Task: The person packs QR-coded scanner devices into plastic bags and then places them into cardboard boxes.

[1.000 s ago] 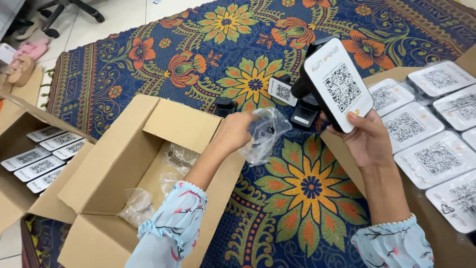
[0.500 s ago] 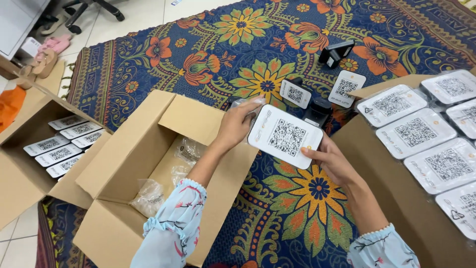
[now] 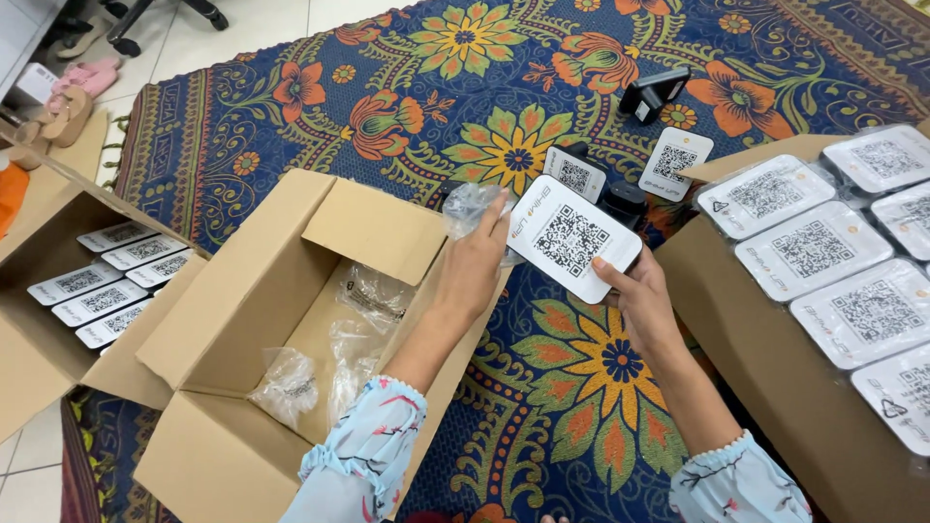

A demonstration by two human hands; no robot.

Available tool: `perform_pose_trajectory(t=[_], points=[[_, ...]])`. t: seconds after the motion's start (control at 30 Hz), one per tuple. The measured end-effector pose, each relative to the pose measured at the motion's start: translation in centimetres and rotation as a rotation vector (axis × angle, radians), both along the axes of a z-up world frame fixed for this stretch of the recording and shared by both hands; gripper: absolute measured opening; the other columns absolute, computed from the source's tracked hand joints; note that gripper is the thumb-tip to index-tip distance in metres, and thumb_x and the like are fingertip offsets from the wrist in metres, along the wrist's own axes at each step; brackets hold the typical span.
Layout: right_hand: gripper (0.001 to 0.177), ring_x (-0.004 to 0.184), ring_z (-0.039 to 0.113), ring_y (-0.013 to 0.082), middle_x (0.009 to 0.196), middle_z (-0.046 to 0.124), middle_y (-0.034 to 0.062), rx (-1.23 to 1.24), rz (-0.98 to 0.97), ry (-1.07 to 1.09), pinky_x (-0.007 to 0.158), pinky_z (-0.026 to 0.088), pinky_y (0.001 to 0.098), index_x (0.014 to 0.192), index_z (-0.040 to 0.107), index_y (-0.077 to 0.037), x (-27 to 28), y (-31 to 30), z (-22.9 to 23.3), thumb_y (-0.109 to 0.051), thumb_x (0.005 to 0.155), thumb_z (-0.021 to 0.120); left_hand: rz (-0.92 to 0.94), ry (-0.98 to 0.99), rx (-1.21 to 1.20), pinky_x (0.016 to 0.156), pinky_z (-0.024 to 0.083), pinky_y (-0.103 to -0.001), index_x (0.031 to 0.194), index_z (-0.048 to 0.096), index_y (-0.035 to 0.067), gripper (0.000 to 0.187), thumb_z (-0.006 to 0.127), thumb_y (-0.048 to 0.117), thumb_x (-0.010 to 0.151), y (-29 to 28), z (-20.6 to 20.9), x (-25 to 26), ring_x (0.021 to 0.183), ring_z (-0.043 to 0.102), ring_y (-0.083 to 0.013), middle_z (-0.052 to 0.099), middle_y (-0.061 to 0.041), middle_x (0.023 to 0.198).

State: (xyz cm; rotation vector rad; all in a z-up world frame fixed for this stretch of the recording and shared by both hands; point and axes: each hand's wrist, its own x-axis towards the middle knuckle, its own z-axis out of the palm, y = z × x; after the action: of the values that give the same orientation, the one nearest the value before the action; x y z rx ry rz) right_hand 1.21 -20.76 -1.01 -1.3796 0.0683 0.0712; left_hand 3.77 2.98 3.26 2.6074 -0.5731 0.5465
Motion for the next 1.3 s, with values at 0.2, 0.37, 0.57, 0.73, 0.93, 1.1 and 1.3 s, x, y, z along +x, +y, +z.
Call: perform_pose_trajectory(t=[0.2,0.37,0.57,0.73,0.93,1.1,1.3], points=[[0.051,0.106,0.071,0.0226,0.125,0.07,0.0142,0.359,0.139,0.09,0.082,0.064,0.0459,0.141,0.05,-0.002,0.1,-1.9,-2.5,-0.016,0.093,0.062,-0.098,0.084,-0.436,0.097,0.056,-0.037,0.125,0.069,0.002,0.039,0.058,-0.009,0.09,1.3,-1.3,2.4,0.115,0.071,-0.031,0.067,-0.006,0.141],[0.055,0.109,0.071,0.0234,0.128,0.069,0.0156,0.438,0.285,-0.014,0.087,0.062,0.0451,0.144,0.049,-0.001,0.6,-2.4,-2.8,-0.014,0.094,0.065,-0.292,0.229,-0.487,0.104,0.052,-0.035,0.126,0.069,0.001,0.048,0.056,-0.013,0.083,1.8,0.3,3.2,0.129,0.064,-0.0298,0.066,-0.009,0.14],[0.06,0.112,0.069,0.0197,0.128,0.069,0.011,0.046,0.26,0.036,0.095,0.058,0.0391,0.144,0.049,-0.008,1.7,-1.6,-3.7,-0.014,0.088,0.07,-0.36,0.129,-0.271,0.104,0.052,-0.036,0.127,0.068,0.004,0.054,0.057,-0.015,0.078,1.8,1.7,2.6,0.13,0.063,-0.0298,0.061,-0.008,0.147],[0.053,0.109,0.07,0.0202,0.122,0.072,0.011,-0.055,0.159,0.122,0.091,0.06,0.0392,0.139,0.053,-0.007,0.4,-0.1,-2.3,-0.015,0.088,0.069,-0.245,0.048,0.13,0.088,0.057,-0.042,0.131,0.063,0.004,0.052,0.056,-0.011,0.082,-1.0,-1.6,-0.2,0.106,0.07,-0.0329,0.051,-0.006,0.156],[0.047,0.108,0.07,0.0234,0.123,0.069,0.0124,-0.05,-0.068,0.043,0.082,0.062,0.0385,0.138,0.049,-0.007,-0.5,1.2,-3.0,-0.016,0.095,0.063,-0.279,0.022,0.245,0.07,0.059,-0.047,0.136,0.053,-0.007,0.051,0.057,-0.006,0.085,-5.9,-3.7,-2.4,0.084,0.073,-0.0354,0.034,-0.013,0.166],[0.06,0.103,0.066,0.0328,0.12,0.067,0.0196,-0.714,-0.188,-0.271,0.085,0.053,0.047,0.148,0.044,-0.001,-0.8,1.4,-6.5,-0.008,0.091,0.06,-0.328,0.095,0.054,0.072,0.059,-0.048,0.14,0.051,-0.001,0.063,0.064,-0.004,0.079,-9.8,-1.9,-2.7,0.083,0.072,-0.037,0.037,-0.009,0.164],[0.041,0.094,0.067,0.0309,0.11,0.069,0.0168,-0.941,0.1,-0.279,0.081,0.055,0.0447,0.125,0.055,-0.002,2.9,0.6,-13.0,-0.014,0.087,0.066,-0.321,0.185,0.039,0.078,0.059,-0.049,0.142,0.046,-0.006,0.071,0.066,-0.006,0.074,-11.9,-0.5,-3.1,0.095,0.07,-0.0409,0.033,-0.012,0.164]])
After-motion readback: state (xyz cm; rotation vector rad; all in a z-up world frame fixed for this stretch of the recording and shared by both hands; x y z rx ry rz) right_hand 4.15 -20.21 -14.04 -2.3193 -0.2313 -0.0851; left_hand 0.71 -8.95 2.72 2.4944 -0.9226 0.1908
